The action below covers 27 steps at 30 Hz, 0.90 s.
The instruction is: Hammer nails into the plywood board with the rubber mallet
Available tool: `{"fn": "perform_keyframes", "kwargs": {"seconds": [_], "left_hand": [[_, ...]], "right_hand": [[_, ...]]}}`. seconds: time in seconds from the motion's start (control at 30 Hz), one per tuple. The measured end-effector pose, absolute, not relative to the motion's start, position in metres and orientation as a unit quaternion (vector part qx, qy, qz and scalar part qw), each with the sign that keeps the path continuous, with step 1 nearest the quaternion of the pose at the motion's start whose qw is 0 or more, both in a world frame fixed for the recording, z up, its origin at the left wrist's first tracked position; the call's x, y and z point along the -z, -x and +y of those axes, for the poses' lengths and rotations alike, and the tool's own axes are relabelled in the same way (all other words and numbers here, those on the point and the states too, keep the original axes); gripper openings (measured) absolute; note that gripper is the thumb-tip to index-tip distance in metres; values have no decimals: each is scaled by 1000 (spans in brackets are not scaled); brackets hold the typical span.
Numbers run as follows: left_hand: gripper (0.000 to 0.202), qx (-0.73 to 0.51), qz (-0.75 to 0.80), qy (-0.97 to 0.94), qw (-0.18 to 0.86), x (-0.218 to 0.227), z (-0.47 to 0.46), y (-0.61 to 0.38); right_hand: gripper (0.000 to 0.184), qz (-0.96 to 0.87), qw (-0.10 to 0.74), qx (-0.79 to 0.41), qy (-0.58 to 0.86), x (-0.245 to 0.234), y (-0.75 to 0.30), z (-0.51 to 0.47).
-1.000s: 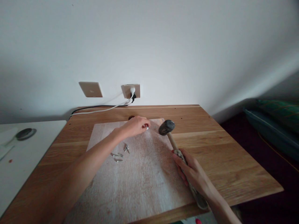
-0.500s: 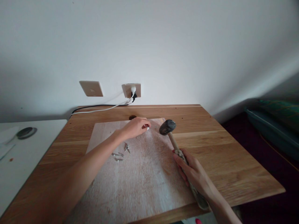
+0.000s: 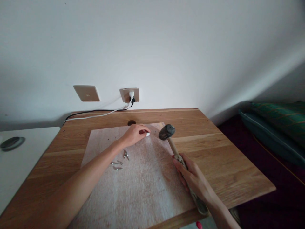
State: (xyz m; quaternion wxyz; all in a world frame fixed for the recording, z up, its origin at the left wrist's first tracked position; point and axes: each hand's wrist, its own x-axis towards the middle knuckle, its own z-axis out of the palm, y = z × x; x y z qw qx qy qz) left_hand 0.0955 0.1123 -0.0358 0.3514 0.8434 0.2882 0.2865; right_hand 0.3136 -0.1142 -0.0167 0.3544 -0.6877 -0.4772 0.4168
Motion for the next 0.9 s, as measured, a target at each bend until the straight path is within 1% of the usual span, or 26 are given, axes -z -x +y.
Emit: {"fn": "perform_keyframes", "kwargs": {"seconds": [0.1,0.17,0.23,0.33,0.47,0.57,0.7,0.9], "left_hand": [[26,-300,300,-825,373,38,112,-96],[26,-301,302,-822,379,39,112,-96],[23,-298,300,-824,376,38,112,-96],[18,-303,316,-831,344,37,113,-97],[6,-294,325,-845,306,38,115,-98],[9,-280,323,-853,298,39,117,-99],[16,-278,335,-845,311,40,117,-100],[17,-270,342,-840,324,38,117,-100]], "right_hand": [[45,-471,352,-421,690,17,-314,-114],[46,-464,349,-424,695,17,-313,-115],[47,-464,348,-424,695,15,-313,-115],[46,-467,343,-421,698,11,-311,-114],[46,-463,341,-422,701,8,-311,-114],[44,-472,351,-405,700,5,-311,-113],[48,-492,352,-410,683,-7,-302,-105],[37,-559,309,-380,669,-15,-284,-89]]}}
